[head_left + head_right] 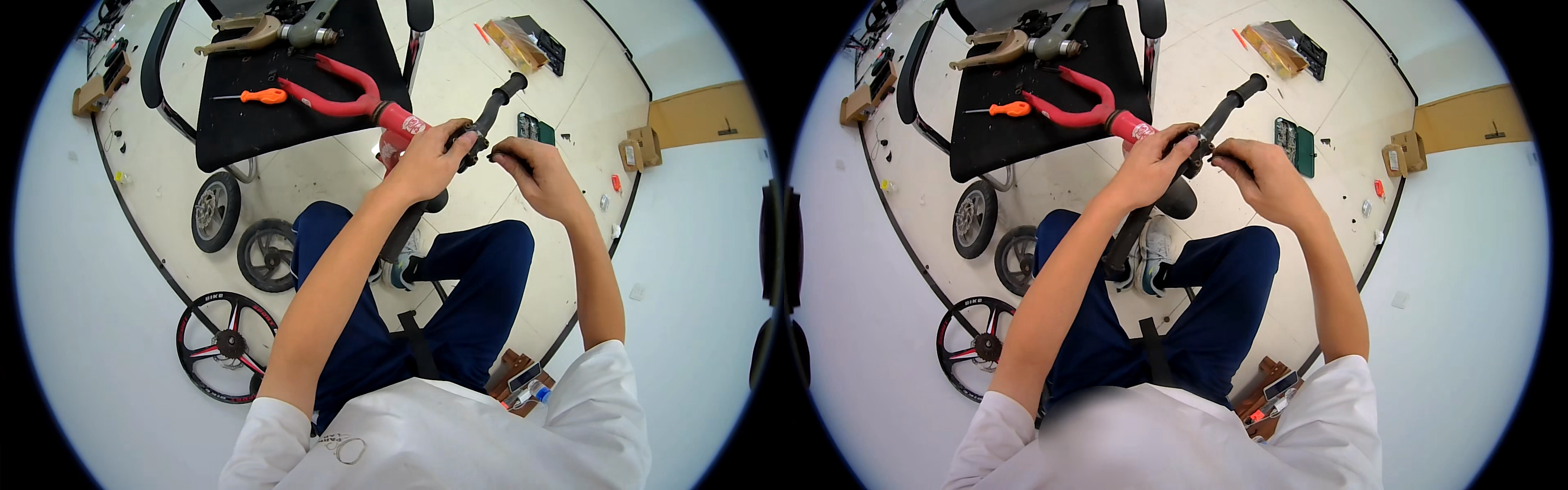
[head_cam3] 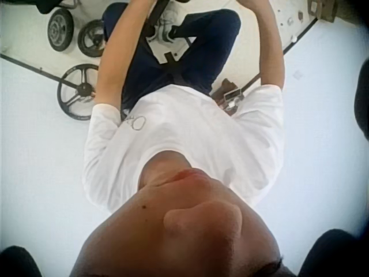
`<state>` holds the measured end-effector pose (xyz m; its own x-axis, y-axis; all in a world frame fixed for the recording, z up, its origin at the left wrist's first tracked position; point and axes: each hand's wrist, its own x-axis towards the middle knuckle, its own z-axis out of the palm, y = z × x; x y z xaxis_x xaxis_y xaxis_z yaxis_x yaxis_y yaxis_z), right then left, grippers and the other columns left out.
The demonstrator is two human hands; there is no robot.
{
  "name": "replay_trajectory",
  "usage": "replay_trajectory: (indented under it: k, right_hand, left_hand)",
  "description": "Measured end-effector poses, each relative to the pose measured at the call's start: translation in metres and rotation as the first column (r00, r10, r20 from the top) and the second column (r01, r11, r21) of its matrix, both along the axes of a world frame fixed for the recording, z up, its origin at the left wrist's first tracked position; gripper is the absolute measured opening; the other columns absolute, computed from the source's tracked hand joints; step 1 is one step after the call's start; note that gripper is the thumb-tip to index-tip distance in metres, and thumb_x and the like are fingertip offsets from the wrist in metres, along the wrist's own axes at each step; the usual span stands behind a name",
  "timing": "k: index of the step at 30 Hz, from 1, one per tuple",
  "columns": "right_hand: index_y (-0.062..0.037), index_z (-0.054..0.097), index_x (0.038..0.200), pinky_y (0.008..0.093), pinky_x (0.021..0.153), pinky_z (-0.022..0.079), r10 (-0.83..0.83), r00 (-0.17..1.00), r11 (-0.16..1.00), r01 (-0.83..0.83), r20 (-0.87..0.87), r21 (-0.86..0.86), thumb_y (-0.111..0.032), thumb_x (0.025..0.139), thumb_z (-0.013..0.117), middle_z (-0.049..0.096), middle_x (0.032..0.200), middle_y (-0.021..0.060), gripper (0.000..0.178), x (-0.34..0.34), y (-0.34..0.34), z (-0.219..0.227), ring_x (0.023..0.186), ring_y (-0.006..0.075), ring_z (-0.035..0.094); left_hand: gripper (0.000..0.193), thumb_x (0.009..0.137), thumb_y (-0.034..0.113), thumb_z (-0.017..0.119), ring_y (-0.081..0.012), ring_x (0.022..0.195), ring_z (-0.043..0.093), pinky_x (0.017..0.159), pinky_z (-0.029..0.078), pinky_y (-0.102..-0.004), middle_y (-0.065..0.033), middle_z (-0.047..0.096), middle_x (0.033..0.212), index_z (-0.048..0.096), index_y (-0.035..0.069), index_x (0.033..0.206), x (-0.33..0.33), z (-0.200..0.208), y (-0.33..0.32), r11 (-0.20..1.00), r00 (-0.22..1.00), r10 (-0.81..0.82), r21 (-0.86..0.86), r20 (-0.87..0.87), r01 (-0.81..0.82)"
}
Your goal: The person attaches a black handlebar to a red bicycle fork held between their legs. They secure the handlebar using a clamp and tighten it with an Allen key. The person then installs a brake lever and shifter onto the handlebar, securing them with bolts.
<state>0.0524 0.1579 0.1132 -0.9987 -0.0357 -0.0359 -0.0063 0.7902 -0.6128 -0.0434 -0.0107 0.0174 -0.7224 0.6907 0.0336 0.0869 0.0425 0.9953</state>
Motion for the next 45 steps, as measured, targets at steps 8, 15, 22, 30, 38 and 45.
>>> replay_trajectory:
  k: [8, 15, 22, 30, 38, 45]
  right_hand:
    - [0.0033, 0.067, 0.103, 0.0422, 0.072, 0.050, 0.187, 0.982, 0.979, -0.184, -0.027, 0.093, -0.007, 0.094, 0.063, 0.067, 0.086, 0.0198, 0.014, -0.017, -0.001, -0.003, 0.077, 0.0378, 0.061]
    - [0.0016, 0.067, 0.103, 0.0434, 0.071, 0.051, 0.292, 0.955, 0.946, -0.282, -0.046, 0.158, -0.009, 0.093, 0.064, 0.068, 0.085, 0.0182, 0.015, -0.022, 0.003, -0.003, 0.078, 0.0368, 0.063]
    - [-0.0011, 0.068, 0.103, 0.0445, 0.070, 0.052, 0.326, 0.937, 0.900, -0.265, -0.128, 0.346, -0.010, 0.092, 0.064, 0.067, 0.082, 0.0152, 0.015, -0.020, -0.004, 0.000, 0.077, 0.0357, 0.064]
    - [-0.0010, 0.066, 0.099, 0.0493, 0.067, 0.051, 0.135, 0.977, 0.960, -0.088, -0.163, 0.264, -0.007, 0.092, 0.060, 0.065, 0.080, 0.0205, 0.010, -0.005, -0.014, -0.021, 0.073, 0.0408, 0.064]
    - [0.0023, 0.068, 0.099, 0.0500, 0.069, 0.050, -0.070, 0.997, 0.976, 0.065, 0.018, 0.208, -0.006, 0.092, 0.058, 0.065, 0.080, 0.0251, 0.014, -0.007, -0.039, -0.002, 0.076, 0.0428, 0.064]
    - [0.0048, 0.066, 0.098, 0.0497, 0.070, 0.048, 0.109, 0.989, 0.969, -0.083, -0.100, 0.233, -0.009, 0.094, 0.057, 0.064, 0.080, 0.0255, 0.017, -0.003, -0.019, -0.012, 0.077, 0.0428, 0.063]
  left_hand:
    - [0.044, 0.103, 0.033, 0.053, -0.0139, 0.083, 0.061, 0.078, 0.049, -0.0279, -0.0085, 0.066, 0.090, 0.060, -0.004, 0.127, -0.001, -0.004, -0.003, 1.000, 1.000, -0.002, 0.025, 0.023, 0.002]
    - [0.047, 0.103, 0.034, 0.054, -0.0163, 0.089, 0.064, 0.082, 0.050, -0.0288, -0.0113, 0.069, 0.098, 0.058, -0.005, 0.130, -0.002, -0.001, -0.003, 1.000, 1.000, -0.010, -0.029, -0.008, 0.010]
    - [0.045, 0.101, 0.024, 0.058, -0.0216, 0.102, 0.067, 0.091, 0.052, -0.0317, -0.0185, 0.067, 0.119, 0.054, -0.004, 0.136, 0.004, -0.006, 0.003, 0.991, 0.983, 0.130, 0.032, -0.131, -0.127]
    - [0.042, 0.086, 0.003, 0.063, -0.0300, 0.112, 0.064, 0.095, 0.050, -0.0372, -0.0196, 0.061, 0.128, 0.057, -0.001, 0.127, 0.015, -0.002, -0.001, 0.980, 0.953, 0.136, 0.178, -0.271, -0.089]
    - [0.031, 0.079, 0.000, 0.066, -0.0385, 0.112, 0.062, 0.094, 0.051, -0.0403, -0.0225, 0.057, 0.131, 0.063, -0.001, 0.110, 0.016, 0.003, -0.006, 0.984, 0.931, 0.139, 0.156, -0.336, -0.091]
    - [0.022, 0.078, 0.005, 0.074, -0.0319, 0.102, 0.069, 0.088, 0.054, -0.0357, -0.0164, 0.065, 0.128, 0.068, 0.001, 0.099, 0.024, 0.006, -0.010, 0.972, 0.900, 0.227, 0.149, -0.371, -0.183]
